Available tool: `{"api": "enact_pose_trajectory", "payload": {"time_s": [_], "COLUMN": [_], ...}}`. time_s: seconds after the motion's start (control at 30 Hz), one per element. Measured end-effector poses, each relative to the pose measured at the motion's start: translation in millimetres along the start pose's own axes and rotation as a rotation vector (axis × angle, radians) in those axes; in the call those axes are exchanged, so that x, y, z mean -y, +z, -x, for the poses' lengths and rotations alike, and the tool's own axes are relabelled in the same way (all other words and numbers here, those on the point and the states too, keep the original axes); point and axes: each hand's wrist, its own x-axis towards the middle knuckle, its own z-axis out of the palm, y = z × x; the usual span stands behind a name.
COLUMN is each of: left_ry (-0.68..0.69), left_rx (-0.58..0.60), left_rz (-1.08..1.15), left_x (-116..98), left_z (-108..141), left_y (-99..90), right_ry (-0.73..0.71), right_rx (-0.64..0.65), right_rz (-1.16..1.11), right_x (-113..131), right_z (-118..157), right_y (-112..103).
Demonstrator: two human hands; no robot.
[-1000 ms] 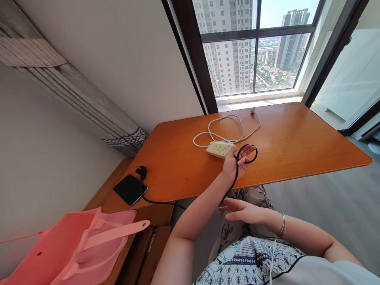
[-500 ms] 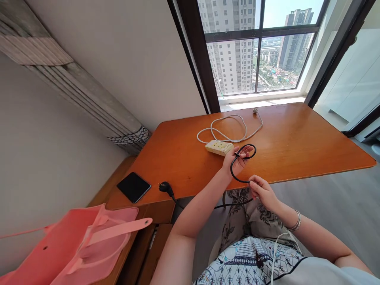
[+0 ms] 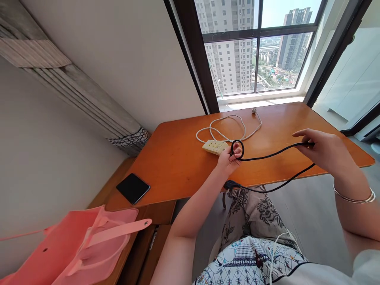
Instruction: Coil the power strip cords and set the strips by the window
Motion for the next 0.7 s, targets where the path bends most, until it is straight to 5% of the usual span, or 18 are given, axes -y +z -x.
{"api": "enact_pose_trajectory", "payload": {"time_s": [0.13,0.33,0.43,0.57,0.7], "left_ry": [0.061,0.056,0.023,-0.071,-0.083], "left_rx": [0.058,0.060,0.053,0.028,0.023], "left_rz": [-0.018,-0.039,-0.061,-0.088,-0.045], "left_x": [-13.7,-16.1,-8.4,5.9,10.1], "left_z": [14.6,17.2,11.4,5.5,4.1], "left_y": [9.5,11.2,6.6,-4.5,-15.9], "right_ry": [-0.006,0.087,-0.058,-0.292,-0.289], "right_rx": [-0.318,-0.365,-0.441,-0.331,-0.208], "right_rz": [0.352,0.514,0.540,0.632,0.724], "right_x": [-1.9,-16.5,-23.4,-23.0,-17.2], "right_z": [-21.6,-63.1,-85.5,-114.3,-141.5], "right_y": [-22.8,-21.2,-24.5,-38.1,-36.9]}}
